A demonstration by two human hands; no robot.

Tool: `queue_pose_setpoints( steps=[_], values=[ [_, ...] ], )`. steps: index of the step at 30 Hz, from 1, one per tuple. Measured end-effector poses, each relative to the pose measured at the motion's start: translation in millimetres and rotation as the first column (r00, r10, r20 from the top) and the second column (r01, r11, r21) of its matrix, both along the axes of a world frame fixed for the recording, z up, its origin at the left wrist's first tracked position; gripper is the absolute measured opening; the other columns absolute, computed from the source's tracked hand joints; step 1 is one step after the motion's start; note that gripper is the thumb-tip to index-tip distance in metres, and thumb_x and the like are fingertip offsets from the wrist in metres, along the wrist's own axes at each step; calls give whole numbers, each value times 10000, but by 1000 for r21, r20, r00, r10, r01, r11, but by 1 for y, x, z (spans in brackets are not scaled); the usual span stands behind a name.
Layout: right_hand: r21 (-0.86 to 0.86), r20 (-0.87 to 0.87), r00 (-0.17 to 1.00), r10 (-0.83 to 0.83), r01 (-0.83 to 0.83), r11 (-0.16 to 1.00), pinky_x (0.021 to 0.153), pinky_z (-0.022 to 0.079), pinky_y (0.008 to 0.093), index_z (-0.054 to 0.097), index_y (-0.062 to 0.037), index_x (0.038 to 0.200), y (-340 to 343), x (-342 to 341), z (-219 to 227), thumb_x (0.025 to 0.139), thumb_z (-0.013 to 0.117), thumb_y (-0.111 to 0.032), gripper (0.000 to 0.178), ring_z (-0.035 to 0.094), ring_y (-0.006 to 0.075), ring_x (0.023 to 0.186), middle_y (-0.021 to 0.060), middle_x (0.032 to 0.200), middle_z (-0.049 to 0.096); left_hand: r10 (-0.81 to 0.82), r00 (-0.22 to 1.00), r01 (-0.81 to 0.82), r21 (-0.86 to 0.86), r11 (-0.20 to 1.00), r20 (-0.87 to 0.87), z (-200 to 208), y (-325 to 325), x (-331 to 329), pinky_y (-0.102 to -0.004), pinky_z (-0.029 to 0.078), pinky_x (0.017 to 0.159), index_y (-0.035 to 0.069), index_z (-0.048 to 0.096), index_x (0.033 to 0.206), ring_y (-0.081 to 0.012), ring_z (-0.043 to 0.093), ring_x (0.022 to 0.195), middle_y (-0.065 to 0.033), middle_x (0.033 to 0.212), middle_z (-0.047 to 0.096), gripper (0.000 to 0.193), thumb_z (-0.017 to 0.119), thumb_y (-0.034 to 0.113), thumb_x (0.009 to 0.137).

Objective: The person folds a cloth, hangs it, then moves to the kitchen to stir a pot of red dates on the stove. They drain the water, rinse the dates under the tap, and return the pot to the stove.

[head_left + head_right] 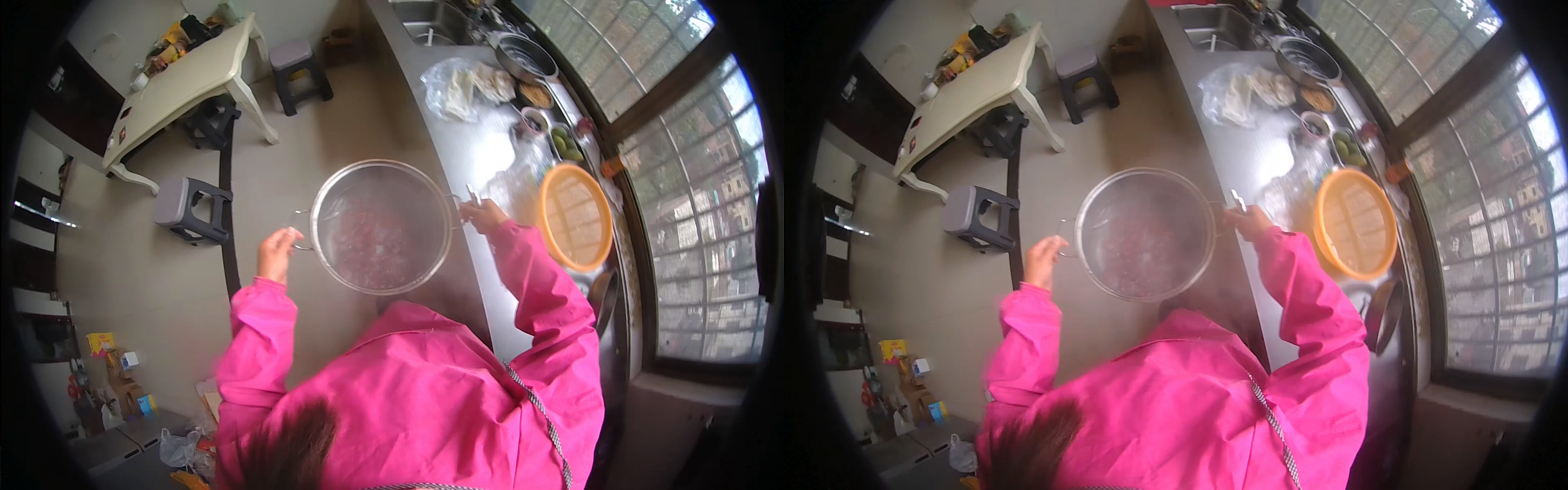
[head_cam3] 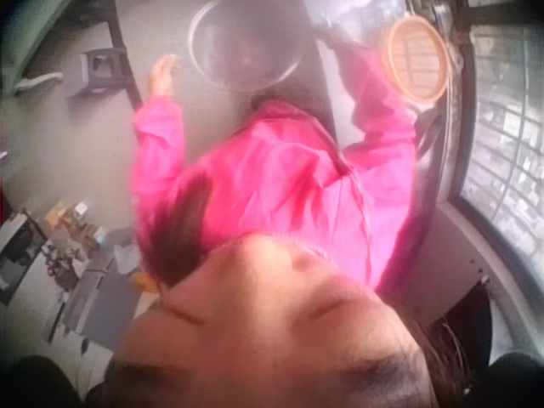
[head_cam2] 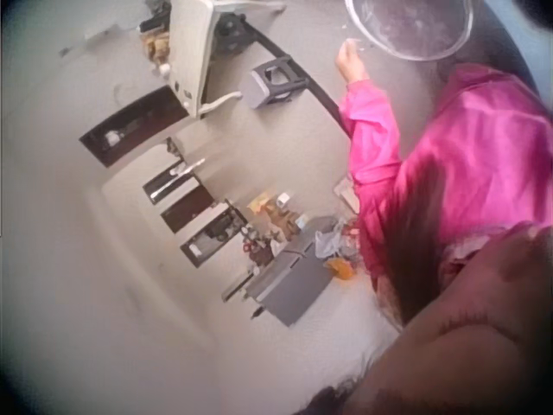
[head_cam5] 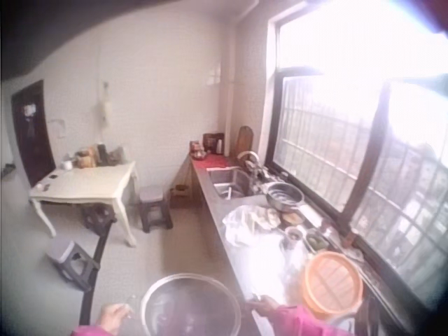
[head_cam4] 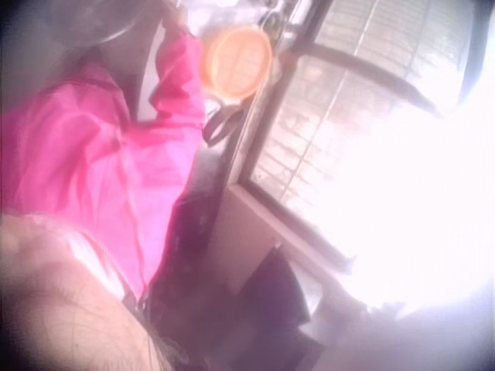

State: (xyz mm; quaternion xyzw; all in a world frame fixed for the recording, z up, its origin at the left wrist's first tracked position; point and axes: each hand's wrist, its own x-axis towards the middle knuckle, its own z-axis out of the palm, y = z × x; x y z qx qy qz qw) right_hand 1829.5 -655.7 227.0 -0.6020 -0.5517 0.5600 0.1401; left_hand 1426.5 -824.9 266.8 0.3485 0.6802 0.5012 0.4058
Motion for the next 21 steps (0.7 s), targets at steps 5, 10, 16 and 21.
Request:
queue_pose_setpoints(
  steps=[5, 10, 16, 21],
  values=[
    [243, 18, 995, 102, -103, 964, 480, 379, 273, 648, -26, 793, 80, -21, -20, 807, 578, -282, 265, 498, 102, 540, 27, 648, 592, 26, 988, -17, 61, 998, -149, -15, 49, -7, -222, 345, 594, 21, 606, 776, -74, 410, 644, 33, 723, 518, 234, 508, 208, 876],
    [316, -10, 981, 196, -183, 931, 446, 350, 259, 636, -76, 711, 182, -103, -21, 852, 539, -292, 276, 449, 88, 485, -11, 578, 526, 118, 975, -105, 77, 991, -190, 7, 102, -65, -228, 346, 605, 22, 594, 779, -78, 411, 653, 28, 731, 517, 241, 503, 221, 879],
    [240, -13, 984, 180, -172, 955, 416, 340, 252, 634, -54, 751, 262, -107, 4, 837, 546, -257, 237, 439, 77, 462, -5, 604, 561, 99, 993, -95, 57, 994, -69, -16, 185, -75, -221, 350, 608, 31, 599, 785, -68, 417, 660, 28, 724, 522, 239, 494, 221, 885],
    [238, 68, 988, 140, -152, 959, 445, 360, 281, 637, -58, 725, 286, -151, -21, 813, 552, -284, 257, 473, 107, 495, 11, 582, 545, 47, 998, -45, 35, 998, -46, -25, 237, -142, -217, 355, 579, 30, 609, 799, -55, 420, 625, 29, 706, 534, 223, 502, 209, 879]
  ],
)
